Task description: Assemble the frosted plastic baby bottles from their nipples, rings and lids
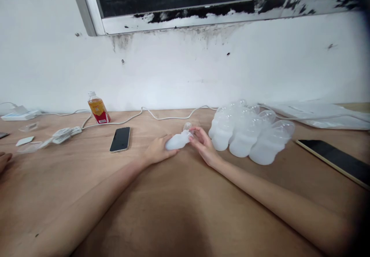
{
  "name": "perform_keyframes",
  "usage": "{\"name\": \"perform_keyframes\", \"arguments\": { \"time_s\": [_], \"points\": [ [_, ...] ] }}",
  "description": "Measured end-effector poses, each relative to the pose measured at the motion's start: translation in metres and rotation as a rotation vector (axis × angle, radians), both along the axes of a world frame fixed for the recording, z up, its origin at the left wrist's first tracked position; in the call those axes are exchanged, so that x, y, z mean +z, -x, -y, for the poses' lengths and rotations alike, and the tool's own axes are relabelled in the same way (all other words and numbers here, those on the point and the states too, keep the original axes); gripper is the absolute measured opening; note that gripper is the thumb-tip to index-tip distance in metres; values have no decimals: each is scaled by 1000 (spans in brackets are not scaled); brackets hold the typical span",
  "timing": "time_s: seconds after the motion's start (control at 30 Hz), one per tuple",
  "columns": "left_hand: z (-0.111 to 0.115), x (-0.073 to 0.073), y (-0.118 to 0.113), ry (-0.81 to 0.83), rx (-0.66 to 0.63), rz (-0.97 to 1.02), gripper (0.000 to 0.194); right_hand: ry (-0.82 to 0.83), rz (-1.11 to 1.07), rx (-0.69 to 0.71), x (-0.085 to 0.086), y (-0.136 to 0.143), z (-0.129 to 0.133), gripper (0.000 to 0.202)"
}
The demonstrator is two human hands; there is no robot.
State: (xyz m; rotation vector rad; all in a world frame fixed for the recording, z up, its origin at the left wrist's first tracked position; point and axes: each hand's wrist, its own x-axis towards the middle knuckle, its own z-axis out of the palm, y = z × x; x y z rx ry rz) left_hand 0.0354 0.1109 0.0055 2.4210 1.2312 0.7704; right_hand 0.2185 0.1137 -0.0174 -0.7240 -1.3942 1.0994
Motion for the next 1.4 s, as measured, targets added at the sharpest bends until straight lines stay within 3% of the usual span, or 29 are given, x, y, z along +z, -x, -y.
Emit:
{"name": "perform_keyframes", "arguments": {
  "time_s": [0.13,0.27,0.43,0.5,0.57,0.67,0.73,0.8,0.87,0.97,1.03,1.13,1.27,1.4],
  "points": [
    [-4,9,10,165,-87,-20,48,-63,123,53,1,-4,0,41],
    [-6,17,18,207,-130,-86,50,-225,434,134,9,-12,-2,34],
    [-7,20,20,225,-135,-155,45,-446,687,40,23,-16,2,33],
    [-6,20,18,195,-174,-173,44,-360,715,14,22,-14,4,32],
    [-3,19,14,86,-196,-197,45,-170,718,26,18,-10,4,35],
    [1,14,9,-113,-144,-275,45,97,705,87,12,-7,2,52],
    [2,10,8,-181,-103,-305,45,149,727,103,14,-8,0,57],
    [0,5,9,-183,-92,-278,48,54,747,40,20,-10,-1,51],
    [-3,1,11,-151,-86,-213,51,-141,737,-17,28,-14,0,39],
    [-7,-1,14,-116,-81,-108,50,-373,757,50,36,-17,2,41],
    [-8,-1,15,-113,-80,-97,48,-410,790,55,37,-17,3,41],
    [-7,0,16,-132,-79,-169,49,-344,810,-1,35,-15,4,36],
    [-6,-1,16,-189,-80,-279,50,-211,760,24,33,-12,7,30],
    [-4,-5,16,-286,-72,-341,48,88,585,65,27,-3,13,26]
  ]
}}
